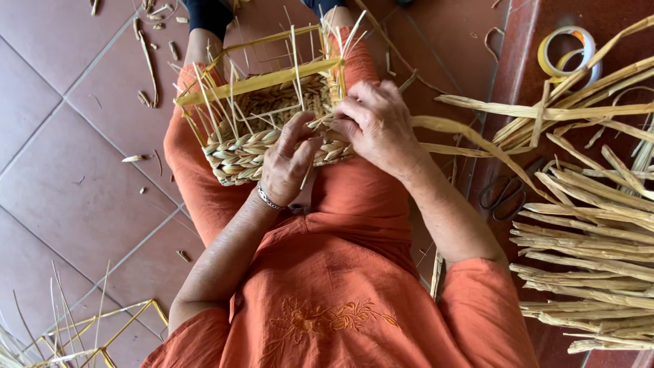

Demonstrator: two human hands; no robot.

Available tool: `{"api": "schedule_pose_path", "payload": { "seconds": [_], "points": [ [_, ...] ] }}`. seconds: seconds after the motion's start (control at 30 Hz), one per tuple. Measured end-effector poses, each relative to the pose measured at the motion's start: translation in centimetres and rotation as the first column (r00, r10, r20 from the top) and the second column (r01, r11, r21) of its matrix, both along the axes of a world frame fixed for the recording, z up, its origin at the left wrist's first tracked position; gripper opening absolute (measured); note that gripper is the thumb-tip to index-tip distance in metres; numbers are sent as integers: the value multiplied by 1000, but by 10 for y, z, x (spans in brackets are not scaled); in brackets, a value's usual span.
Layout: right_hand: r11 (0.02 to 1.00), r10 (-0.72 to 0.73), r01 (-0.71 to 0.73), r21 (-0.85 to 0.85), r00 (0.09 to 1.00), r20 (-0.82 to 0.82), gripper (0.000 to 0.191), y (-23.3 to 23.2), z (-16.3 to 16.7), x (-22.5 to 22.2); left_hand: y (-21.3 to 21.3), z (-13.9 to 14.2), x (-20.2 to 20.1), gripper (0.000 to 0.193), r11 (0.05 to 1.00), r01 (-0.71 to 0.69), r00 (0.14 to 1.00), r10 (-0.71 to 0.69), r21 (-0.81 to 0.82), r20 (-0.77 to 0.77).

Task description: The person weaves a rectangular basket using dried palm leaves and a yellow wire frame. They interlace the leaves through the frame, trim excess material with scissors, and continue adding rows to build up the basket walls.

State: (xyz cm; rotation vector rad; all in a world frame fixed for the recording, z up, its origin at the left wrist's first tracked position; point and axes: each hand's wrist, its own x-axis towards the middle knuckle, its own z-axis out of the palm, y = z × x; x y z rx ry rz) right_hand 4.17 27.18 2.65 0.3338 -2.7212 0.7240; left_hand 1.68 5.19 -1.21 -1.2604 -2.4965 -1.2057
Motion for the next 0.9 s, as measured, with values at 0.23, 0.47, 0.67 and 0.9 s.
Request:
{"api": "schedule_pose_path", "payload": {
  "seconds": [0.23, 0.47, 0.67, 0.9],
  "points": [
    [980, -57, 64, 189, 997, -42, 28, -10, -36, -7, 4, -13, -1, 23, 999, 11, 988, -18, -48, -156],
    [999, -14, 11, 30, 993, 117, 26, 7, -25, 7, 29, -30, -17, 15, 984, -154, 961, 170, -90, 218],
    [970, -121, 159, 186, 972, -202, 26, 16, -1, 39, 42, -24, -20, 55, 975, -221, 971, 217, 33, 97],
    [988, -96, 68, 137, 973, 210, 43, 32, -6, 81, 34, -16, -22, 39, 991, -49, 993, 35, -121, -116]
  ]
}}
